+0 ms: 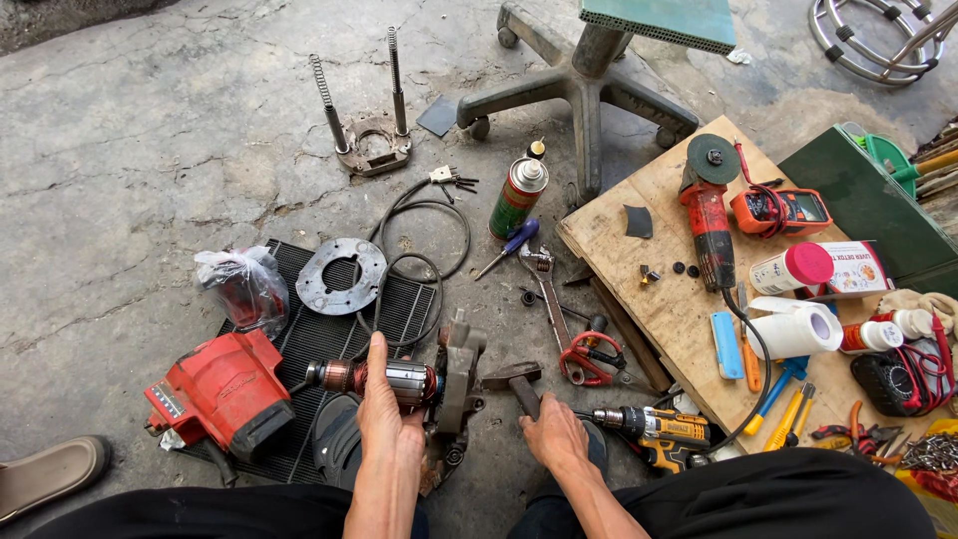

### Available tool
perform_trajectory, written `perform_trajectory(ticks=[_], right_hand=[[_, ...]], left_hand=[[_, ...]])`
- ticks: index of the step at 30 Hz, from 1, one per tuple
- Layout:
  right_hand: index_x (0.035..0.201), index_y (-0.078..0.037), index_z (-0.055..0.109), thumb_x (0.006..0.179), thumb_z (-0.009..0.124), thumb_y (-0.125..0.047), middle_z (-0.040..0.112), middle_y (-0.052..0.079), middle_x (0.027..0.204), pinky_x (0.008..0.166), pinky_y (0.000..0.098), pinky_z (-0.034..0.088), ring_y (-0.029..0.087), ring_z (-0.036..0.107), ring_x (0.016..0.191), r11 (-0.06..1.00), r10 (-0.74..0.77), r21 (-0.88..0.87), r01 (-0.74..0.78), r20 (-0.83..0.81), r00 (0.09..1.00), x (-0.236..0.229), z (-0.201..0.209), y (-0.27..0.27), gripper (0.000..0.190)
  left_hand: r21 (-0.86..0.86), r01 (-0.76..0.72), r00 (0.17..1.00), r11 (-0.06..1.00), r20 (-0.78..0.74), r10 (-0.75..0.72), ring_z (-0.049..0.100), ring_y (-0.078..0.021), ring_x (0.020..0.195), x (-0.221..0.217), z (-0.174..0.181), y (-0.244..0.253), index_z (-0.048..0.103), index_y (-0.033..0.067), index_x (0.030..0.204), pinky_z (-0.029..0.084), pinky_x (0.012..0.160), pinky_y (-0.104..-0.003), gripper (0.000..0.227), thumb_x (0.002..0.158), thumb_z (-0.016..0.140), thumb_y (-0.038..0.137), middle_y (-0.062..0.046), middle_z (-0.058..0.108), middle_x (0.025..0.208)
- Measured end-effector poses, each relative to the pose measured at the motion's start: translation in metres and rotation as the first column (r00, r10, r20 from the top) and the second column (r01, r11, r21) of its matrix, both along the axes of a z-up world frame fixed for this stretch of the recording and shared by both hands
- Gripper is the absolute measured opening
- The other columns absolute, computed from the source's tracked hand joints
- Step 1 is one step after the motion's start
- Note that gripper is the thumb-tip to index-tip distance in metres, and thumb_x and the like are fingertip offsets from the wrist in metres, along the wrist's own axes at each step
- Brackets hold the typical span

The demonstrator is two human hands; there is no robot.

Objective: The person uses a hammer to strike a motor rotor held in their left hand, repeatedly tapping it to separate the components. After several strikes, the rotor is removed from the housing, and the person holds both parts to show the separation.

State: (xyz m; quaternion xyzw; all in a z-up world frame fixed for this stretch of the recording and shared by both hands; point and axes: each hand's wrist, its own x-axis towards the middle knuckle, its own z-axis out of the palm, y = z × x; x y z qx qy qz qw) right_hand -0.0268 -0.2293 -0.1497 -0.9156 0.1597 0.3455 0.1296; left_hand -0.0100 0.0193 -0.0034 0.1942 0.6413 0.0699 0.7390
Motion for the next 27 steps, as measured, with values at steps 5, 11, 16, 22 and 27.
perform_trajectory(ticks=[5, 11, 16, 22, 27], right_hand=[[0.125, -0.013, 0.061, 0.098, 0.071, -0.050, 0.073, 0.017, 0.135, 0.104, 0.0567, 0.054, 0.046, 0.069, 0.127, 1.000, 0.014, -0.005, -0.014, 0.023, 1.000, -0.002, -0.010, -0.005, 0.047], [0.130, -0.013, 0.059, 0.101, 0.070, -0.050, 0.071, 0.016, 0.137, 0.103, 0.0557, 0.055, 0.044, 0.069, 0.128, 1.000, 0.023, -0.011, -0.023, -0.024, 0.999, 0.000, 0.004, -0.001, 0.048], [0.130, -0.014, 0.059, 0.100, 0.070, -0.050, 0.072, 0.016, 0.135, 0.102, 0.0564, 0.055, 0.044, 0.070, 0.126, 0.999, 0.030, -0.021, -0.030, -0.019, 0.999, -0.001, -0.001, -0.002, 0.049], [0.129, -0.014, 0.059, 0.100, 0.070, -0.051, 0.069, 0.014, 0.137, 0.103, 0.0570, 0.055, 0.044, 0.069, 0.126, 0.999, 0.045, -0.016, -0.046, -0.022, 0.999, -0.001, -0.004, -0.005, 0.048], [0.135, -0.015, 0.058, 0.103, 0.070, -0.050, 0.068, 0.012, 0.140, 0.104, 0.0584, 0.056, 0.043, 0.069, 0.128, 0.998, 0.046, -0.037, -0.047, -0.043, 0.998, 0.007, 0.014, 0.004, 0.049]], left_hand=[[-0.061, -0.071, 0.996, 0.996, 0.055, 0.075, 0.075, -0.0212, 0.094, 0.002, -0.002, 0.000, 0.066, 0.0205, 0.123, 0.065, 0.080, -0.045, 0.059, 0.079, 0.092, 0.050, -0.010, 0.078, 0.107], [-0.021, -0.033, 0.999, 0.999, -0.001, 0.033, 0.075, -0.0244, 0.094, 0.000, 0.024, -0.004, 0.066, 0.0157, 0.129, 0.065, 0.080, -0.045, 0.061, 0.081, 0.092, 0.045, -0.010, 0.079, 0.109], [0.030, -0.019, 1.000, 0.999, 0.002, 0.019, 0.073, -0.0236, 0.088, 0.002, 0.018, -0.008, 0.070, 0.0126, 0.117, 0.066, 0.074, -0.045, 0.053, 0.080, 0.094, 0.043, -0.009, 0.076, 0.101], [0.128, 0.002, 0.999, 0.992, 0.038, -0.007, 0.072, -0.0208, 0.082, 0.000, 0.003, -0.013, 0.070, 0.0141, 0.110, 0.063, 0.074, -0.040, 0.047, 0.081, 0.094, 0.041, -0.007, 0.075, 0.095], [0.290, 0.117, 0.990, 0.950, 0.046, -0.136, 0.075, -0.0226, 0.099, 0.000, 0.011, -0.014, 0.071, 0.0119, 0.115, 0.063, 0.089, -0.043, 0.045, 0.080, 0.093, 0.030, -0.006, 0.076, 0.106]])
